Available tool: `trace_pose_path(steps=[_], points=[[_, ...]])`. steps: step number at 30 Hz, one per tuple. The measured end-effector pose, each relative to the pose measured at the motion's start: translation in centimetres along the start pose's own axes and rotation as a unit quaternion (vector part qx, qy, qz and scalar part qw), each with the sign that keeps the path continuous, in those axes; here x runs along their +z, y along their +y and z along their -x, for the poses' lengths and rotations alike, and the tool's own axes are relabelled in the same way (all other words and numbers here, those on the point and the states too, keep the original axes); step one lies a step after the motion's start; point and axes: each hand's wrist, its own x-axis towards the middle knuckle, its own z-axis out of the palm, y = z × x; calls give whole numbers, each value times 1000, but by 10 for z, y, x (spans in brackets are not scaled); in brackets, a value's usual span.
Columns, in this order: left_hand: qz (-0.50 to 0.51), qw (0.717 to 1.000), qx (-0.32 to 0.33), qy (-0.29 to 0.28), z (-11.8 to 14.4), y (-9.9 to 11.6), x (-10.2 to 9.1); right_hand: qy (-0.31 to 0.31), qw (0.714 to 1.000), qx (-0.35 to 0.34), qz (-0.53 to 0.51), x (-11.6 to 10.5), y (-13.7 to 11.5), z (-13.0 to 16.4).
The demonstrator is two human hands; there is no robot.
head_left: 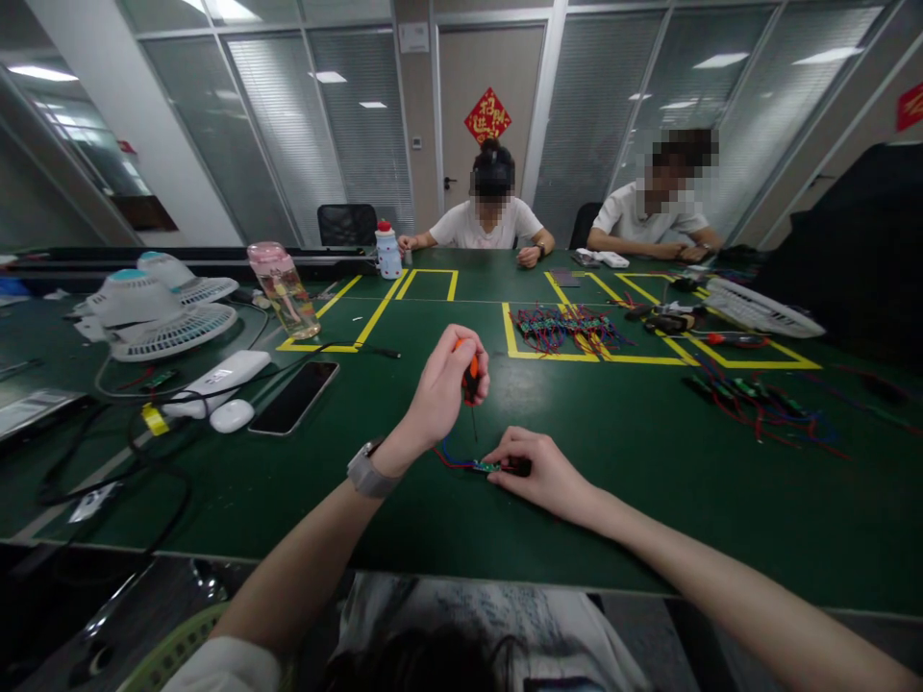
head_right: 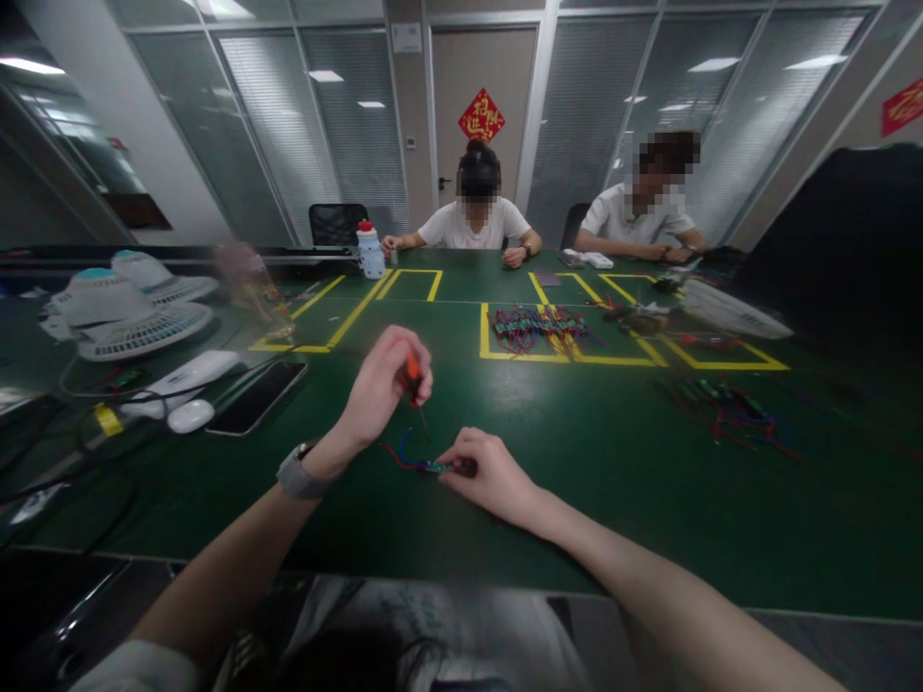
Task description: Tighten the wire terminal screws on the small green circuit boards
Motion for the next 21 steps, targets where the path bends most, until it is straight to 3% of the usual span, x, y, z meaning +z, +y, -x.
trace_pose_path(steps=[7, 13, 21], points=[[48, 995, 49, 76, -1, -21, 9, 3, 1000, -9, -14, 2, 2, -3], [52, 995, 33, 74, 2, -32, 13, 5, 1000, -13, -17, 3, 3, -1], [47, 997, 21, 63, 4, -32, 14, 4, 1000, -14, -16, 2, 3, -2]])
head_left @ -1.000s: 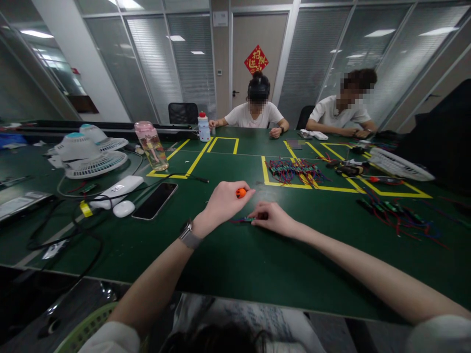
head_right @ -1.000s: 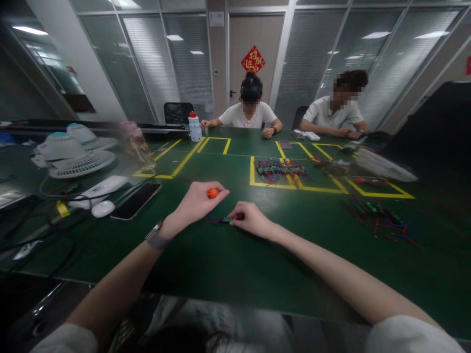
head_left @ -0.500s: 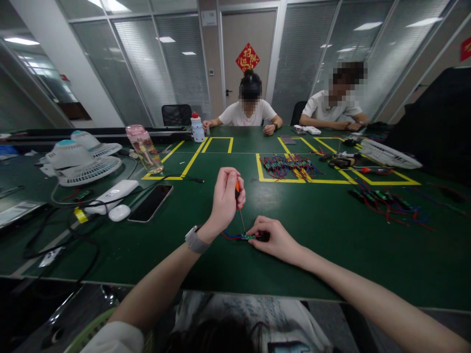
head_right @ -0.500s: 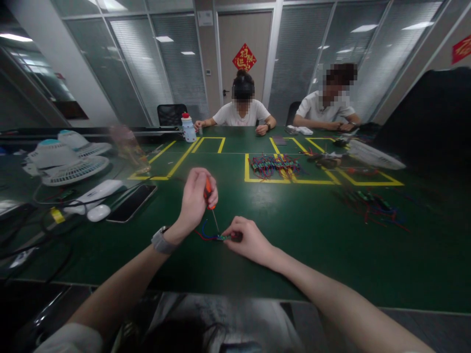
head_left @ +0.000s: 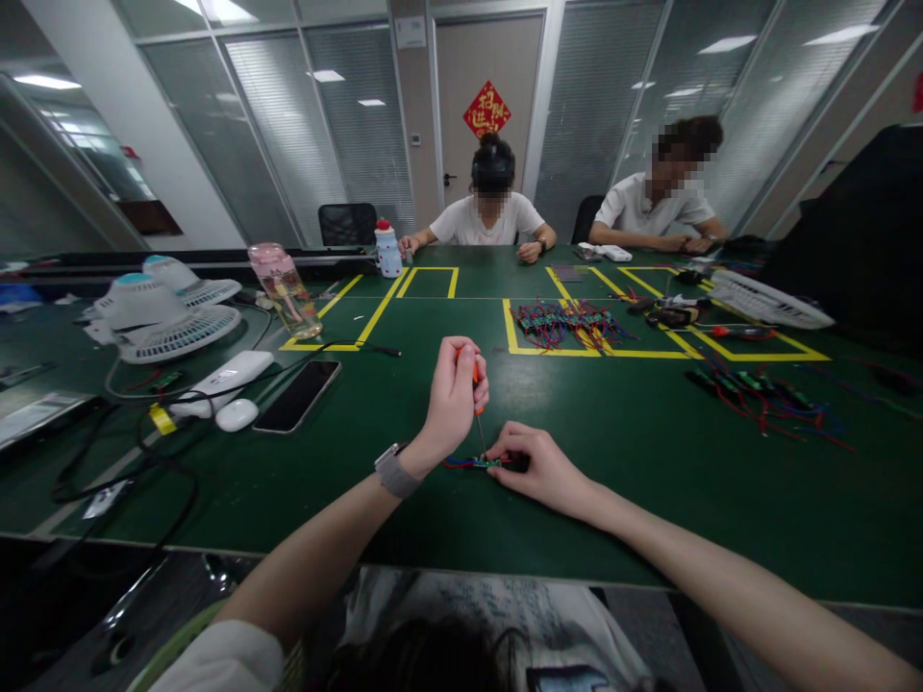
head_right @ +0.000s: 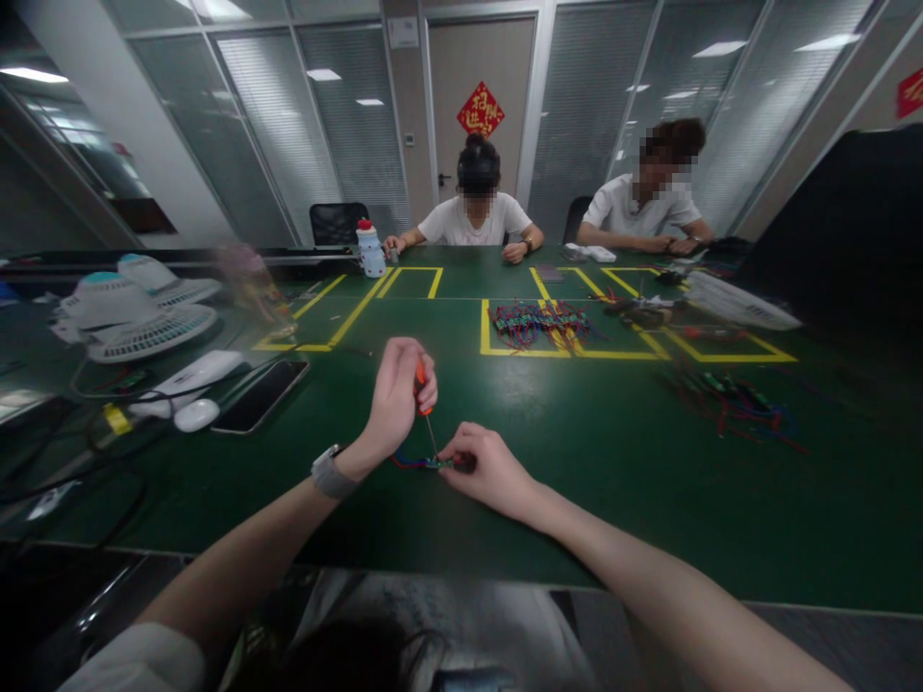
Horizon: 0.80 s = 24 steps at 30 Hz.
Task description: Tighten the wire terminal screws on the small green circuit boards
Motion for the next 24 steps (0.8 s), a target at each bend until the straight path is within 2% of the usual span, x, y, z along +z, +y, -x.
trace_pose_path(steps=[7, 10, 14, 16, 19, 24], points=[[-16, 1000, 11, -16, 4, -1, 3, 5, 1000, 0, 1, 1, 2, 0], [-60, 995, 32, -74, 8, 7, 0, 9, 1000, 2, -3, 1, 2, 0], [-185, 965, 109, -151, 11, 27, -3, 16, 1000, 0, -5, 1, 2, 0], [-184, 963, 87, -174, 11, 35, -2, 18, 1000, -2, -1, 1, 3, 0], [-191, 962, 79, -179, 10, 39, 0, 20, 1000, -5, 1, 1, 3, -1], [-276, 937, 179, -118, 7, 32, -3, 13, 1000, -6, -3, 1, 4, -1]])
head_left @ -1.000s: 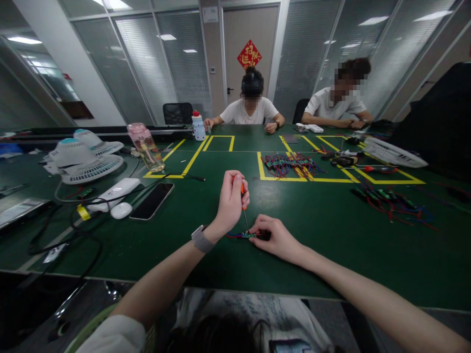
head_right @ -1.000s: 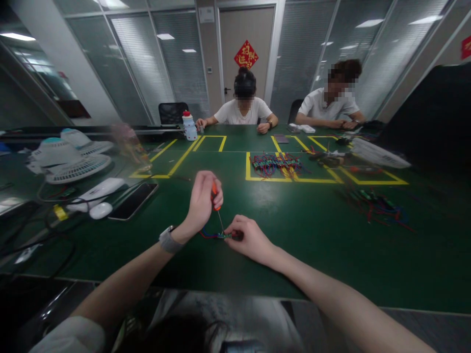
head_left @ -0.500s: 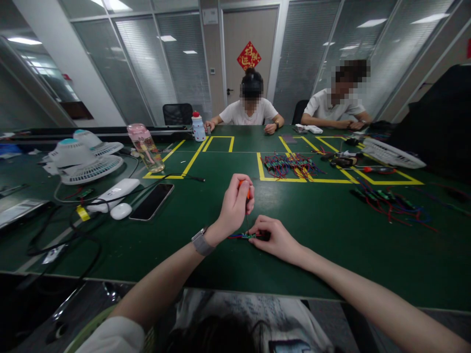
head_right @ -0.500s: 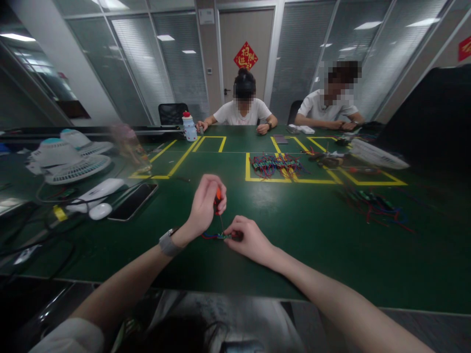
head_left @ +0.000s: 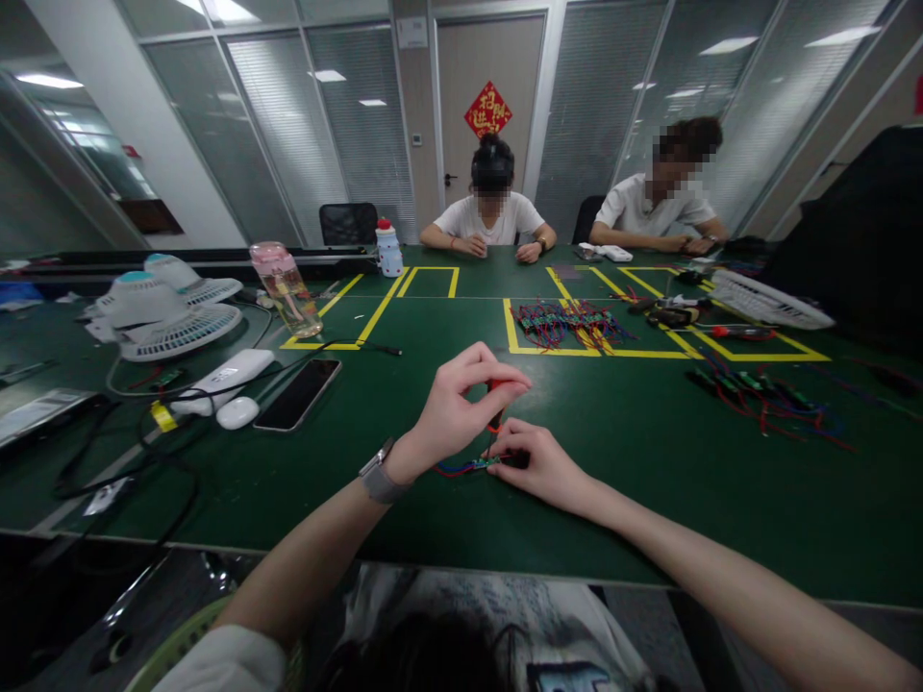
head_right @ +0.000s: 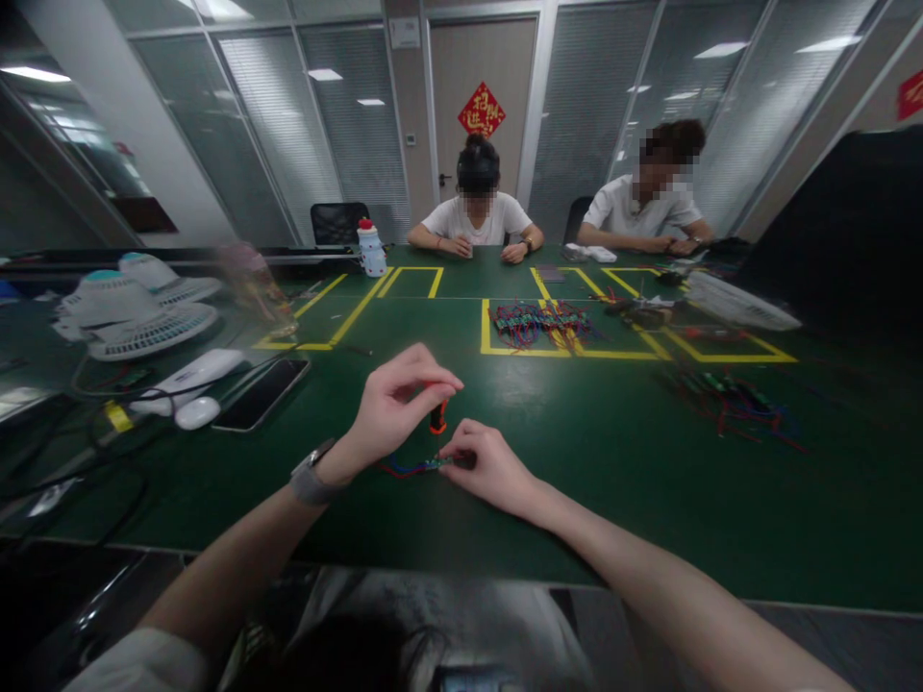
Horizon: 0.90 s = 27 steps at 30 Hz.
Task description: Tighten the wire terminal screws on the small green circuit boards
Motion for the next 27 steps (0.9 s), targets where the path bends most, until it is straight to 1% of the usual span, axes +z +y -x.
trace_pose_path(steps=[2, 4, 6, 7, 9, 12, 15, 17, 19, 21, 22, 24, 27], points=[[-34, 999, 24, 12, 0, -3, -2, -1, 1000, 1, 3, 1, 0, 0], [-41, 999, 33, -10, 0, -3, -7, 1, 1000, 3, 11, 1, -1, 1], [-16, 998, 4, -67, -1, -1, -12, 0, 1000, 5, 20, 1, -2, 1], [3, 996, -10, -83, -2, 0, -15, -1, 1000, 7, 22, 1, -3, 1], [21, 994, -36, -98, -4, 1, -19, -1, 1000, 11, 18, 0, -3, 1], [32, 994, -51, -95, -5, 1, -20, 5, 1000, 15, 13, -3, 0, -1], [27, 995, -52, -82, -5, 0, -16, 4, 1000, 16, 19, -5, 3, -3], [8, 998, -39, -58, -4, -2, -14, 3, 1000, 17, 20, -5, 4, -3], [-28, 999, -14, -19, -3, -5, -12, 4, 1000, 17, 20, -5, 4, -3], [-69, 997, 10, 16, -2, -8, -12, 7, 1000, 16, 23, -5, 4, -2], [-83, 996, 20, 26, -2, -9, -12, 8, 1000, 16, 24, -5, 4, -2], [-84, 996, 28, 16, -2, -10, -12, 11, 1000, 14, 23, -5, 5, -1], [-33, 999, 14, -30, -2, -10, -12, 13, 1000, 10, 23, -5, 7, -1]])
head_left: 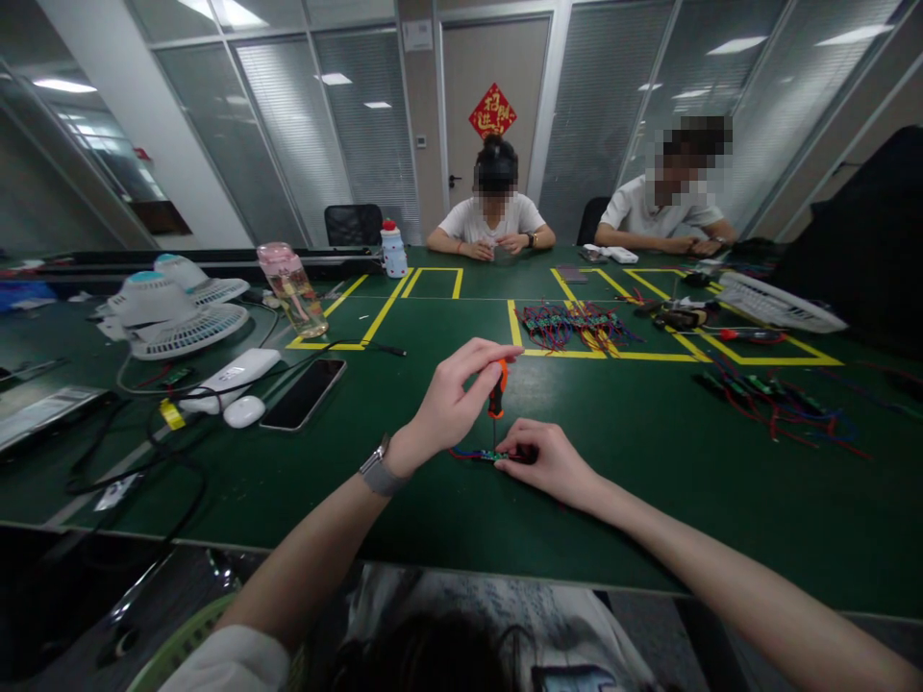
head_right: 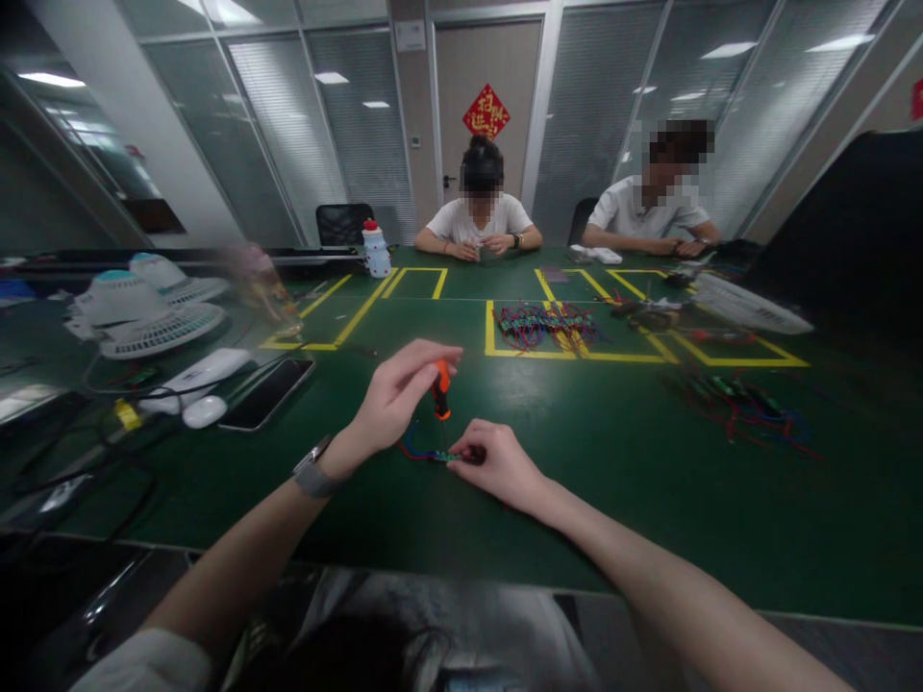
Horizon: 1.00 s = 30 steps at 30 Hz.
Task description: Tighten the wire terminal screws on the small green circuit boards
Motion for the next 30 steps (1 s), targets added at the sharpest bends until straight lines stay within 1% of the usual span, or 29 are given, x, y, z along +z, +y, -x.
trace_pose_path(steps=[2, 4, 6, 8, 10, 12, 14, 16, 18, 20, 22, 24, 26, 28, 30], points=[[20, 1000, -17, -11, 0, 1, 1, -2, 1000, -1, 4, 0, 1, 0], [7, 1000, -26, 10, 0, 0, 2, -4, 1000, -1, 10, 0, 1, -1], [-19, 999, -19, 41, 0, -1, 3, -5, 1000, -1, 15, -1, 1, -1], [-36, 998, -10, 53, 1, -2, 3, -6, 1000, -3, 16, -1, 1, 0], [-27, 999, -10, 37, 1, -2, 3, -6, 1000, -5, 14, -1, 1, 0], [3, 1000, -19, 18, 1, -1, 3, -6, 1000, -8, 12, -1, 2, 0], [32, 999, -31, 11, 1, -1, 4, -5, 1000, -11, 11, 0, 3, 0], [37, 998, -34, 26, 2, -1, 6, -3, 1000, -11, 7, 0, 3, 0], [19, 998, -25, 52, 2, -2, 6, -2, 1000, -10, 3, 0, 3, 0], [-1, 998, -19, 61, 1, -2, 6, -3, 1000, -7, 1, 0, 3, 0], [3, 999, -22, 46, 1, -1, 4, -4, 1000, -5, 1, 0, 3, 0], [35, 999, -32, 23, 0, 0, 2, -2, 1000, -5, 4, -1, 3, 0], [67, 997, -42, 18, 0, 0, 2, 5, 1000, -4, 7, -1, 3, 0], [66, 996, -45, 38, 1, 0, 4, 12, 1000, 0, 7, -1, 3, 0], [42, 996, -38, 67, 2, -1, 6, 12, 1000, 2, 5, -2, 3, 0]])
